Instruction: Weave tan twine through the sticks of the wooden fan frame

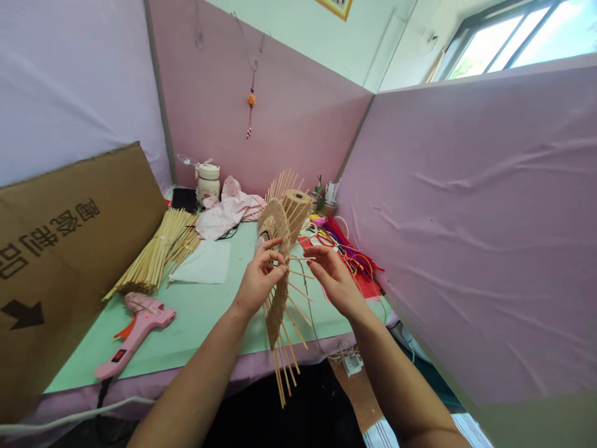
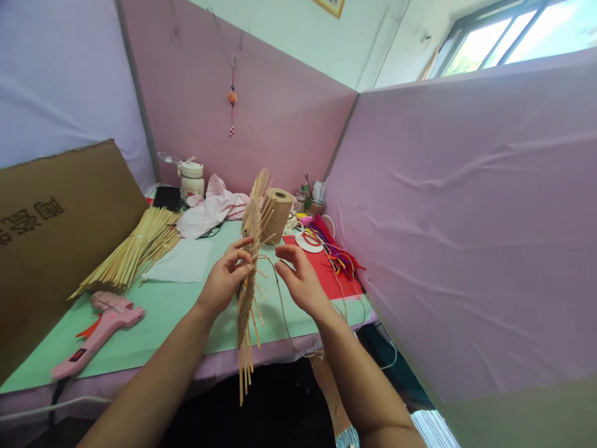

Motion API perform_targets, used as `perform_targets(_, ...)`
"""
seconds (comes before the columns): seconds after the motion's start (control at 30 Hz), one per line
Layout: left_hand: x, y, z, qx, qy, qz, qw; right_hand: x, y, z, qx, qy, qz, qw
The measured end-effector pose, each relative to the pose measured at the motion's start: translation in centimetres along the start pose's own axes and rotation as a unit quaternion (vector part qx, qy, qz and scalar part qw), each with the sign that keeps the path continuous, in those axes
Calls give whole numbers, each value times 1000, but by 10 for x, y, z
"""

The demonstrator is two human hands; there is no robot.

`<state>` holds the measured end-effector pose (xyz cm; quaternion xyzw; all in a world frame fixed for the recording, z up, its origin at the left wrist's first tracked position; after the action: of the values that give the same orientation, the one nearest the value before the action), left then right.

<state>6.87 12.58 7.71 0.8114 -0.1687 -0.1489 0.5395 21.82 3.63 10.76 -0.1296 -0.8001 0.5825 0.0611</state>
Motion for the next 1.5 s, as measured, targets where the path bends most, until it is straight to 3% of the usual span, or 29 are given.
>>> perform_targets(0.13, -1, 2, 0, 0, 4, -1, 1000, 23, 14, -25, 69, -24, -46, 996)
perform_targets(0.33, 1, -1, 1, 3, 3, 22, 1000, 26, 12, -36, -69, 58, 54, 994)
perform_targets(0.5, 0, -5, 0, -7, 35, 77, 996, 33, 22, -40, -72, 53, 42, 995)
perform_targets(0.67, -4, 5, -5, -5, 34, -24, 999, 34, 17, -44, -91, 20, 49, 994)
perform_targets(0.97, -17, 27, -16, 92, 11, -154, 984, 35, 12, -51, -74, -4, 62, 995)
perform_targets(1.1, -20, 33, -22, 120, -5, -176, 977, 34, 8, -52, -104, 10, 111, 988)
perform_targets(1.2, -21, 30, -23, 131, 4, -168, 977, 29, 3, -52, -140, 28, 194, 971)
perform_targets(1.3, -19, 23, -20, 132, 27, -153, 979, 26, -7, -52, -206, 18, 295, 933)
perform_targets(1.5, -18, 19, -18, 148, 56, -135, 978, 32, -35, -55, -339, -95, 403, 845)
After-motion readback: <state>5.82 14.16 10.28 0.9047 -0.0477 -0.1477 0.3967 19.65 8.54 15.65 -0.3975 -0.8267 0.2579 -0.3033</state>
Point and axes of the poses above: each hand's wrist, its own z-axis away from the middle knuckle, its own x-axis out of the palm, y = z × x, the point moved 4 cm from there along -z, towards the middle knuckle, and after that the axes turned 8 degrees about -z, right-handed, at the moved point
